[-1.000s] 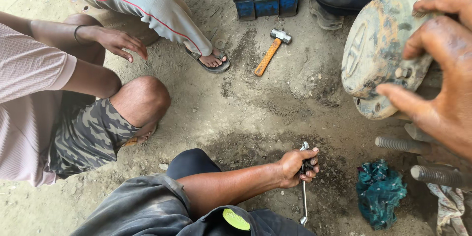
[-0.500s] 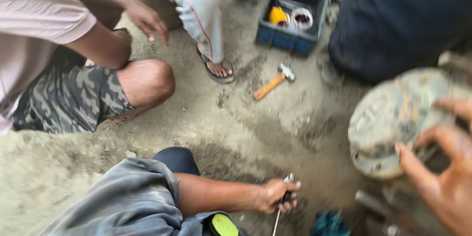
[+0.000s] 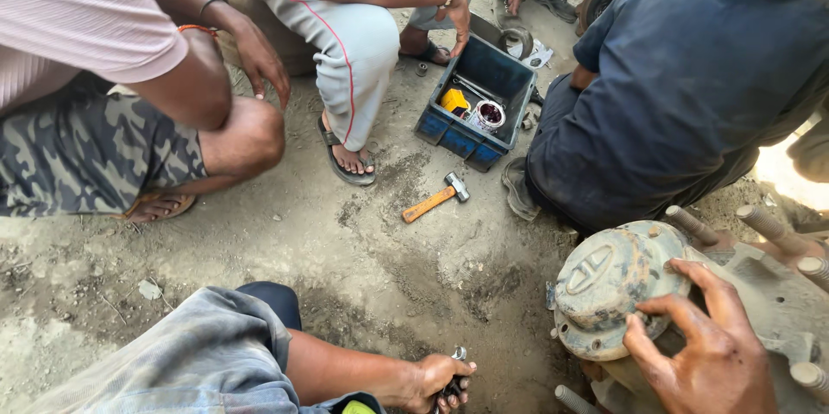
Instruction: The person uses a wrench to loosen and remove bolts from a wheel hub cover, then removes the cover to expose the internal bearings. They place the cover and bolts on the ground and continue to manipulate the hub assembly.
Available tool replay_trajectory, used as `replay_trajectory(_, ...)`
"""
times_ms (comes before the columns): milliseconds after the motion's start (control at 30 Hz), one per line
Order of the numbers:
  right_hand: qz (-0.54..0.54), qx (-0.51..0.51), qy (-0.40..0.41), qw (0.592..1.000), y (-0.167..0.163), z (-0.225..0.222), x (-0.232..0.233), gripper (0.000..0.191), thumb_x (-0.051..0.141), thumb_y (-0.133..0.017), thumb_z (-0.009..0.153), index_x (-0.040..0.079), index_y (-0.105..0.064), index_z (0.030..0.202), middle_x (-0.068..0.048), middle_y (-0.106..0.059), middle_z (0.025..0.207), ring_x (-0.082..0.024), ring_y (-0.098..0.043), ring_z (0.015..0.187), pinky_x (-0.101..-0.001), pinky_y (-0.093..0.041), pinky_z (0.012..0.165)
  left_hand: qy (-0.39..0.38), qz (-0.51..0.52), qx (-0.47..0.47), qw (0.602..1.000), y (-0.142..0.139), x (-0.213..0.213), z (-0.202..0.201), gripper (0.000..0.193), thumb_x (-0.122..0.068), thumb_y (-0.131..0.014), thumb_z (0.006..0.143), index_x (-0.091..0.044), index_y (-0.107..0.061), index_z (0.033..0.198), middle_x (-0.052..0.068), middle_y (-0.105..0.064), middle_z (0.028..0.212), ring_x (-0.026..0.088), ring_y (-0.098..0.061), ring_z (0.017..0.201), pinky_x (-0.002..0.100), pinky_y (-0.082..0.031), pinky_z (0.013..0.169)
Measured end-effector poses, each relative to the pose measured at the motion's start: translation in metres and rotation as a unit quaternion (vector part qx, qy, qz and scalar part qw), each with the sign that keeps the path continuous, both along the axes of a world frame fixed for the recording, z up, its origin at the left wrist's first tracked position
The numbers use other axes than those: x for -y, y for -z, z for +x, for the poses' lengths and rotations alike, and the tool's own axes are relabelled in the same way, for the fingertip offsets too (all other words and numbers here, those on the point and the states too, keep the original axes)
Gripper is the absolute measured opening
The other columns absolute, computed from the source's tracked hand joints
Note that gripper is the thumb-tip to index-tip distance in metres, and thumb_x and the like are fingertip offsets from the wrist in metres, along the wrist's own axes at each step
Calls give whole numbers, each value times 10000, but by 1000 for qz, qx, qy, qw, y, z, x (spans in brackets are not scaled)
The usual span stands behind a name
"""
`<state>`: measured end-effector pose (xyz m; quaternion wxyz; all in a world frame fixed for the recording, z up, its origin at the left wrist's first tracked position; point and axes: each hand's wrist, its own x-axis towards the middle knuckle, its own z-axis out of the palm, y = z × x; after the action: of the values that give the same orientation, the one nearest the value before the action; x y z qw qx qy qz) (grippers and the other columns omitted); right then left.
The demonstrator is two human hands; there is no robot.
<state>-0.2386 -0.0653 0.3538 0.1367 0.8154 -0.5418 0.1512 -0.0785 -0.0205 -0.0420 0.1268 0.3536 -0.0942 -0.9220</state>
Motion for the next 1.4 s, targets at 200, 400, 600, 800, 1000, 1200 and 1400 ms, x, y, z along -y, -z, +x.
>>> replay_trajectory(200, 18, -38, 16, 999, -2, -3, 2, 391, 300, -858, 622, 61, -749, 912, -203, -590, 1384, -341, -614, 1299, -444, -520, 1061, 15, -12, -4, 1000, -16, -2, 3, 403, -423, -478, 1104, -173, -484, 788, -18, -551, 719, 43, -346, 480, 202, -299, 389)
replay_trajectory(400, 0, -31, 14, 999, -6, 2, -2, 250, 239, -828, 684, 94, -765, 878, -191, -591, 1410, -343, -607, 1322, -441, -523, 1067, 21, -13, -14, 1000, -25, -4, 5, 432, -438, -476, 1112, -160, -485, 783, -11, -542, 710, 42, -355, 486, 196, -305, 394)
replay_trajectory(600, 6, -59, 22, 998, -7, 3, 0, 376, 307, -853, 631, 59, -743, 891, -202, -590, 1372, -345, -608, 1307, -437, -516, 1067, 22, -43, 23, 999, -30, -5, 6, 411, -425, -468, 1111, -163, -488, 795, 10, -558, 726, 56, -373, 507, 215, -313, 414)
replay_trajectory(800, 2, -51, 18, 999, -6, 5, -1, 262, 258, -833, 678, 95, -771, 874, -190, -592, 1398, -331, -606, 1323, -432, -518, 1082, 14, -19, -2, 1000, -27, -6, 5, 410, -423, -486, 1111, -156, -484, 801, 16, -561, 729, 59, -376, 510, 219, -313, 420)
replay_trajectory(1000, 7, -90, 43, 995, -5, 5, -1, 401, 334, -861, 633, 44, -738, 880, -203, -598, 1365, -336, -621, 1280, -429, -527, 1067, 13, -9, -16, 1000, -22, -5, 5, 410, -420, -496, 1113, -152, -483, 803, 20, -568, 743, 54, -379, 516, 212, -303, 416)
replay_trajectory(1200, -2, -63, 30, 998, -7, 8, -3, 286, 244, -858, 649, 82, -783, 873, -177, -606, 1379, -304, -628, 1315, -403, -536, 1088, 17, -25, 4, 1000, -24, -6, 5, 398, -417, -487, 1107, -151, -491, 811, 22, -564, 743, 59, -384, 517, 217, -319, 423)
replay_trajectory(1400, -26, -107, -15, 994, -10, 9, -1, 384, 323, -902, 576, 82, -785, 851, -216, -606, 1323, -332, -621, 1294, -399, -533, 1057, 17, -22, 11, 1000, -26, -6, 6, 398, -422, -485, 1111, -153, -491, 817, 26, -564, 744, 57, -381, 513, 212, -322, 419)
